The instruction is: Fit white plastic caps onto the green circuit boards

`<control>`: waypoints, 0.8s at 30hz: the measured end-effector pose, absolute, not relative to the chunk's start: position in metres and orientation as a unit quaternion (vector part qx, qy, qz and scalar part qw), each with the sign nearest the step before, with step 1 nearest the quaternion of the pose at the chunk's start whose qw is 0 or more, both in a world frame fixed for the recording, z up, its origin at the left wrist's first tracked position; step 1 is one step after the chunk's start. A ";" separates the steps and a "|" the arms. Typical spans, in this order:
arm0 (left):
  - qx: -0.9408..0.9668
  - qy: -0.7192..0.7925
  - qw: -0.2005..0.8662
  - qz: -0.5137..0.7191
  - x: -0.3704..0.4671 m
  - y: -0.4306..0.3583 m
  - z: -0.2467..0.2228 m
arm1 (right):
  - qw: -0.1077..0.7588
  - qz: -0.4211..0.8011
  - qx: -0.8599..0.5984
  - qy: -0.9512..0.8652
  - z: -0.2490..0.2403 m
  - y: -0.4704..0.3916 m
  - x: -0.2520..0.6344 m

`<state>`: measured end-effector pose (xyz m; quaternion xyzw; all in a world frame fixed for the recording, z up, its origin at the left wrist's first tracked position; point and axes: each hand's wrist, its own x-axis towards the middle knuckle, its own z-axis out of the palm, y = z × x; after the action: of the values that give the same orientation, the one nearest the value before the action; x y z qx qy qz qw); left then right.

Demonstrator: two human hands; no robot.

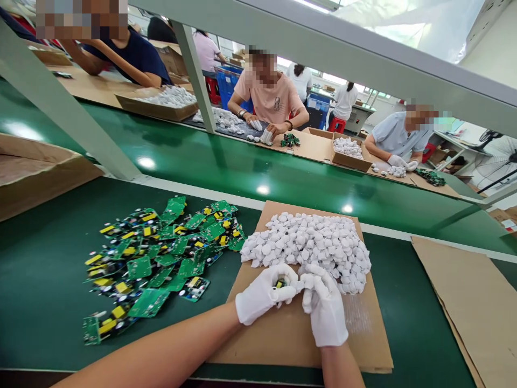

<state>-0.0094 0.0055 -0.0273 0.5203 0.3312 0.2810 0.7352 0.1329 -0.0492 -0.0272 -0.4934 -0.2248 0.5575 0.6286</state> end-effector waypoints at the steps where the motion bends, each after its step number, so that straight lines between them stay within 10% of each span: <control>1: 0.516 0.333 0.738 0.281 -0.009 0.005 -0.027 | 0.645 0.529 -0.504 -0.226 -0.025 -0.049 0.134; 19: 0.626 0.405 0.551 0.375 -0.009 -0.008 -0.031 | 0.623 0.464 -0.541 -0.322 -0.010 -0.042 0.151; 24: 0.551 0.400 0.642 0.352 -0.011 -0.006 -0.021 | 0.626 0.420 -0.542 -0.371 -0.003 -0.031 0.144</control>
<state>-0.0112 -0.0056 -0.0211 0.5511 0.4002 0.3519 0.6421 0.1442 -0.0309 -0.0026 -0.5419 -0.3714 0.4199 0.6262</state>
